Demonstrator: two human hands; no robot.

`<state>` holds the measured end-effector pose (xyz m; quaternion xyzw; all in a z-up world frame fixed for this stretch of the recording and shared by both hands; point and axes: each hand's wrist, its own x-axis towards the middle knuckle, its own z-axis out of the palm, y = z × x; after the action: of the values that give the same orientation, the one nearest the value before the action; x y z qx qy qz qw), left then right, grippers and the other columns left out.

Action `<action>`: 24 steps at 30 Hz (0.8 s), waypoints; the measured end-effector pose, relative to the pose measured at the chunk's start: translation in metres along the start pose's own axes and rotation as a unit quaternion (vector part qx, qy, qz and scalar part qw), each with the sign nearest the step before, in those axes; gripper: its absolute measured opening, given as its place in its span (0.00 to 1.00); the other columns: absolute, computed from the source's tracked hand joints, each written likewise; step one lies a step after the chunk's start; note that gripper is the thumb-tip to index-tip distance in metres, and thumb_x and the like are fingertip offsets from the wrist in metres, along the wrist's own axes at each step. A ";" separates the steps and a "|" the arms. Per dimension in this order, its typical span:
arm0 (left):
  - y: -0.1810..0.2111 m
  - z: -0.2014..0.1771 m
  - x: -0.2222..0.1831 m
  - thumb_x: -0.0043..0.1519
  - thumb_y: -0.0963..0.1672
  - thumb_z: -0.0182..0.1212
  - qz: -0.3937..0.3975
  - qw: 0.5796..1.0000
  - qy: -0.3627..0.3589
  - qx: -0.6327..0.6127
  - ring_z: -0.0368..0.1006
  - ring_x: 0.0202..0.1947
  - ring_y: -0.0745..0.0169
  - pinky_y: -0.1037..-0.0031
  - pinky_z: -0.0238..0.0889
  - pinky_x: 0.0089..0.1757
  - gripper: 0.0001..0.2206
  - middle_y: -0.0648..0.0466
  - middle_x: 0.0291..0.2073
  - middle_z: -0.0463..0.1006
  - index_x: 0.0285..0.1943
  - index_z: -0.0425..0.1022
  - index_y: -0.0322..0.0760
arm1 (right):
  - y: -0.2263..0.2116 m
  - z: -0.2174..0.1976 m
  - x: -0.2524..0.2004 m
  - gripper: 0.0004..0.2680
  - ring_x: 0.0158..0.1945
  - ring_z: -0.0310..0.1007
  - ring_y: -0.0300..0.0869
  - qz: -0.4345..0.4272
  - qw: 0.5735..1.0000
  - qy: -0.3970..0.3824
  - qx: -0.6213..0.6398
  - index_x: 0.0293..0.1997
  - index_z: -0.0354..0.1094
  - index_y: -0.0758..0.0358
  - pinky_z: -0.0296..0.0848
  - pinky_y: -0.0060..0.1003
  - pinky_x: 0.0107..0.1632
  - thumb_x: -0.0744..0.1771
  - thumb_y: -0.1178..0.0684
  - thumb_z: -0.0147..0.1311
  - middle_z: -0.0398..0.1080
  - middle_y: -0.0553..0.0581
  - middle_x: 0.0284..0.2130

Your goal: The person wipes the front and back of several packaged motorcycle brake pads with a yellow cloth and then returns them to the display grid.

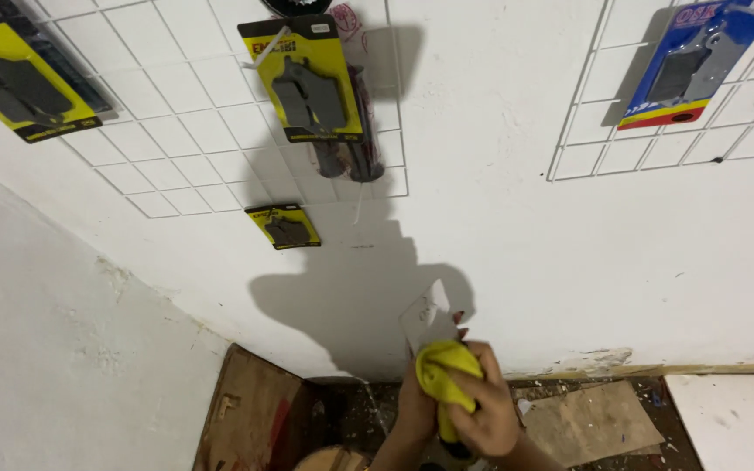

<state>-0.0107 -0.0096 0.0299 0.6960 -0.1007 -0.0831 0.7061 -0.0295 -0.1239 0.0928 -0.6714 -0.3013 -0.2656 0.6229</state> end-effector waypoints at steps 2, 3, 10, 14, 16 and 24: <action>0.004 0.000 -0.001 0.67 0.51 0.45 0.010 1.000 -0.005 -0.001 0.71 0.52 0.54 0.63 0.67 0.50 0.29 0.45 0.57 0.73 0.77 0.48 0.39 | 0.003 -0.002 -0.001 0.16 0.44 0.64 0.48 0.005 1.000 0.000 0.004 0.49 0.74 0.67 0.74 0.39 0.44 0.58 0.60 0.53 0.62 0.63 0.49; 0.006 0.001 -0.006 0.68 0.52 0.44 0.012 1.000 -0.011 -0.003 0.71 0.51 0.54 0.63 0.67 0.50 0.29 0.45 0.57 0.72 0.77 0.47 0.39 | 0.002 -0.002 -0.005 0.15 0.45 0.64 0.48 0.018 1.000 0.001 0.008 0.49 0.75 0.66 0.73 0.42 0.46 0.59 0.58 0.55 0.62 0.62 0.49; 0.014 0.005 -0.017 0.72 0.50 0.36 0.073 0.994 -0.032 0.079 0.61 0.69 0.43 0.59 0.53 0.62 0.29 0.37 0.72 0.60 0.79 0.41 0.31 | -0.029 -0.007 0.049 0.17 0.47 0.65 0.46 0.061 0.996 0.049 -0.046 0.50 0.72 0.70 0.72 0.32 0.43 0.57 0.67 0.50 0.63 0.61 0.50; -0.004 -0.012 -0.007 0.69 0.46 0.40 0.068 0.997 0.011 0.037 0.66 0.61 0.50 0.64 0.59 0.58 0.24 0.42 0.65 0.68 0.74 0.53 0.33 | -0.037 0.011 0.028 0.14 0.51 0.67 0.51 0.018 0.999 0.017 -0.023 0.45 0.74 0.68 0.77 0.43 0.52 0.58 0.66 0.53 0.64 0.63 0.50; -0.014 -0.016 -0.001 0.67 0.45 0.42 0.066 0.997 0.031 0.016 0.68 0.58 0.53 0.66 0.61 0.56 0.22 0.44 0.62 0.71 0.71 0.58 0.34 | -0.033 0.010 0.024 0.14 0.52 0.69 0.51 0.010 0.999 0.006 -0.037 0.47 0.74 0.69 0.74 0.42 0.53 0.58 0.68 0.56 0.65 0.64 0.51; 0.049 0.005 -0.006 0.70 0.48 0.39 0.058 0.998 -0.020 0.013 0.70 0.49 0.53 0.63 0.65 0.48 0.25 0.43 0.55 0.73 0.75 0.50 0.34 | -0.009 -0.007 0.050 0.17 0.41 0.64 0.43 0.033 0.993 0.071 -0.087 0.51 0.73 0.58 0.76 0.29 0.34 0.59 0.64 0.54 0.64 0.59 0.50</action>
<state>-0.0187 -0.0122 0.0788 0.6965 -0.1562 -0.0541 0.6982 -0.0021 -0.1263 0.1360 -0.7118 -0.2104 -0.3170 0.5904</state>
